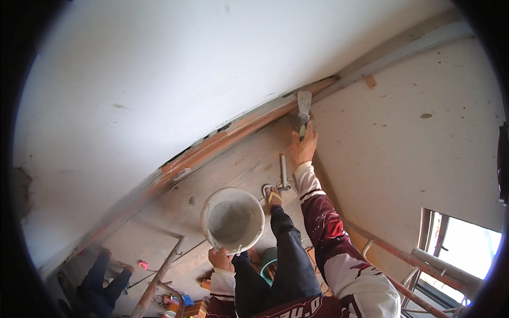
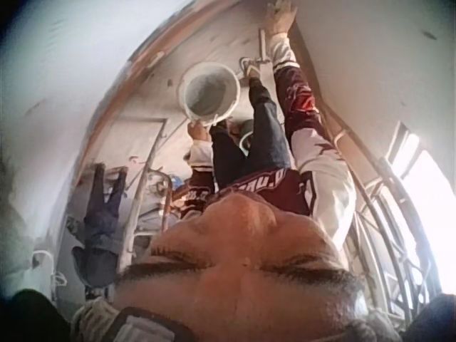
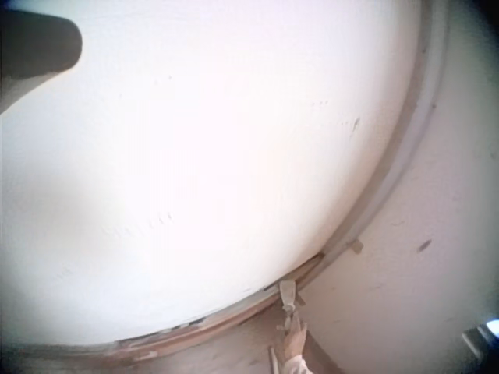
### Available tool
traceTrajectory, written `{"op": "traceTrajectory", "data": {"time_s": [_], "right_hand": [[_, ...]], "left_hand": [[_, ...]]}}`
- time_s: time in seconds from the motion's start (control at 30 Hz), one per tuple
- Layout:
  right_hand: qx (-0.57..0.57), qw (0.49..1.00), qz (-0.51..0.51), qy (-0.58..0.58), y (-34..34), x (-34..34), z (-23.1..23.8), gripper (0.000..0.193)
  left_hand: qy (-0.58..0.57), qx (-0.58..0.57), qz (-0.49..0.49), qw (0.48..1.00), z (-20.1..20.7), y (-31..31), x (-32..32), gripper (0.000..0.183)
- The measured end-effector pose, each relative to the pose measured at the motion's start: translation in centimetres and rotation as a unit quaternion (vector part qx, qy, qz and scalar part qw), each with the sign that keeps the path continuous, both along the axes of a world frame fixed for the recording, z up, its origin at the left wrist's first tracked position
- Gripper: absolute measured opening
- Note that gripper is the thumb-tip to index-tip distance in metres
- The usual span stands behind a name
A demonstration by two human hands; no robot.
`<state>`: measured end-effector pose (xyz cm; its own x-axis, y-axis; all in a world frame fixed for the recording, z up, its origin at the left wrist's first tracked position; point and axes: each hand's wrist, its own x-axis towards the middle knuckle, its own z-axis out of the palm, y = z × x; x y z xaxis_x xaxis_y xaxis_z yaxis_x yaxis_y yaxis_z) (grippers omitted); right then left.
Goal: The person stands on a ladder and applies plaster to a wooden beam on the ceiling using a trowel and a bucket. They repeatedly scoop plaster from the bucket and smooth it onto the beam, occasionally stepping down to the floor to retrieve more materials before returning to the ladder to continue the work.
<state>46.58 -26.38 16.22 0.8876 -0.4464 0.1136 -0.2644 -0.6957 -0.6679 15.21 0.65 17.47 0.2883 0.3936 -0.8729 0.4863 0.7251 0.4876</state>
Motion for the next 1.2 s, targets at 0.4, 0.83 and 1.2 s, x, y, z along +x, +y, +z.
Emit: {"op": "traceTrajectory", "data": {"time_s": [0.4, 0.83, 1.2], "right_hand": [[0.074, 0.987, 0.142, 0.032, 9.8, -6.0, 1.1, 0.055], [-0.084, 0.842, 0.435, 0.308, 7.6, -13.8, 1.6, 0.037], [-0.230, 0.768, 0.525, 0.286, 10.8, -14.7, -3.8, 0.024]], "left_hand": [[-0.008, -0.012, 0.030, 0.999, -0.6, 2.6, 0.1, 0.037], [-0.067, 0.238, -0.181, 0.952, -1.5, 0.8, 2.3, 0.022], [-0.132, 0.232, -0.186, 0.946, 3.4, 0.2, 5.1, 0.022]]}}
